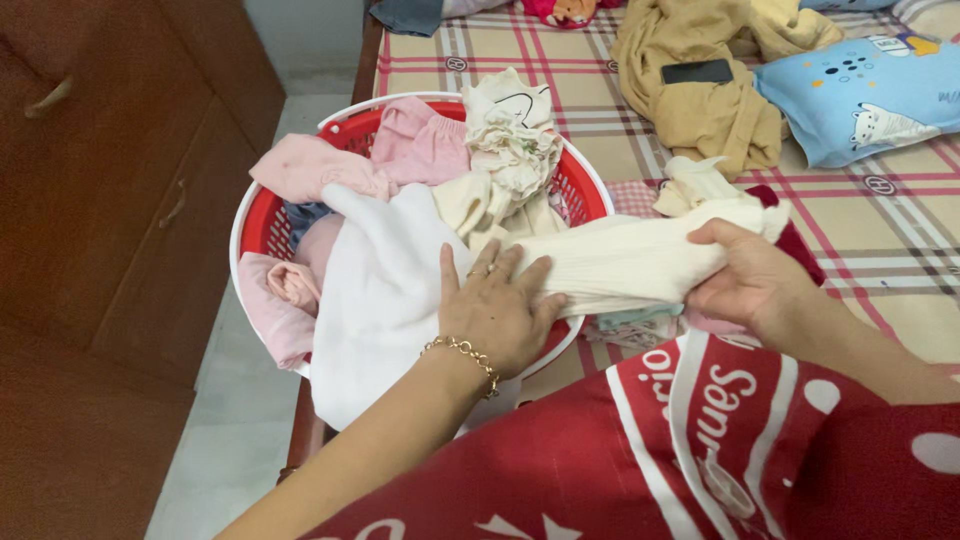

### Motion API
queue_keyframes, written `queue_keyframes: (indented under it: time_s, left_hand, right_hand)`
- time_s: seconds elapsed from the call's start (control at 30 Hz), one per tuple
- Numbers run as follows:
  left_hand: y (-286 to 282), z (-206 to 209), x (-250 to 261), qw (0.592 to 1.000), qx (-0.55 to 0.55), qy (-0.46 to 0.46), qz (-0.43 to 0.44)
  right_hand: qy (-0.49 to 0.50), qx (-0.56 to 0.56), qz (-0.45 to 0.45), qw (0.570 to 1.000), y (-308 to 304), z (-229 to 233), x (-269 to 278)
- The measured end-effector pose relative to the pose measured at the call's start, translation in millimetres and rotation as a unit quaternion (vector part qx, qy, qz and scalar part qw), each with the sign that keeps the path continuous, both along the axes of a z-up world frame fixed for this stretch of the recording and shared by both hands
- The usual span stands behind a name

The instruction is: The person folds various small garments, including baby clothes and underwear, taken from a red laundry basket. Each item is unfolded, smoothed, and folded neatly, then placed in a growing stack on the bed.

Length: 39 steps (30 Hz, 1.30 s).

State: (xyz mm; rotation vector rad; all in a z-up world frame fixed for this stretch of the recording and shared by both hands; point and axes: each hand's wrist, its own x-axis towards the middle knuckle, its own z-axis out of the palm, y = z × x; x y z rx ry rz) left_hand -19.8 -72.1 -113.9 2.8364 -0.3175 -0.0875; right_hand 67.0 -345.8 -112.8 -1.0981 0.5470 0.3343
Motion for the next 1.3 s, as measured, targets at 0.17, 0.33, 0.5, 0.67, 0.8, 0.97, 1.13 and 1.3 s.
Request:
queue_keyframes:
  time_s: [0.17,0.33,0.5,0.67,0.8,0.97,1.13,1.3]
  left_hand:
    - [-0.7,-23.3,2.2,0.994,-0.108,-0.006,-0.016]
    - [2.6,-37.6,20.9,0.928,-0.364,-0.013,0.076]
    - [24.9,-27.3,44.0,0.792,-0.515,0.120,0.304]
    - [34.8,-25.4,39.5,0.823,-0.472,0.126,0.291]
    - [35.2,-28.6,41.2,0.822,-0.484,0.110,0.278]
    - [37.9,-22.4,37.3,0.778,-0.546,0.148,0.272]
    - [44.8,1.9,27.0,0.587,-0.763,0.245,0.117]
    - [60.3,28.1,28.6,0.351,-0.843,0.405,-0.048]
  right_hand:
    - [-0.171,-0.283,-0.070,0.941,12.5,16.7,-17.5]
    - [-0.459,-0.603,0.026,0.651,73.6,1.7,-43.1]
    - [-0.509,-0.675,0.210,0.492,95.8,-19.2,-55.3]
    - [-0.263,-0.407,0.138,0.864,67.7,-9.1,-43.4]
    - [-0.014,-0.380,0.190,0.905,74.1,13.5,-38.0]
    - [0.053,-0.272,0.148,0.949,92.0,35.0,-49.0]
    - [-0.152,-0.079,0.229,0.958,96.1,70.4,-51.0]
    - [-0.203,-0.008,0.219,0.954,91.5,107.1,-53.8]
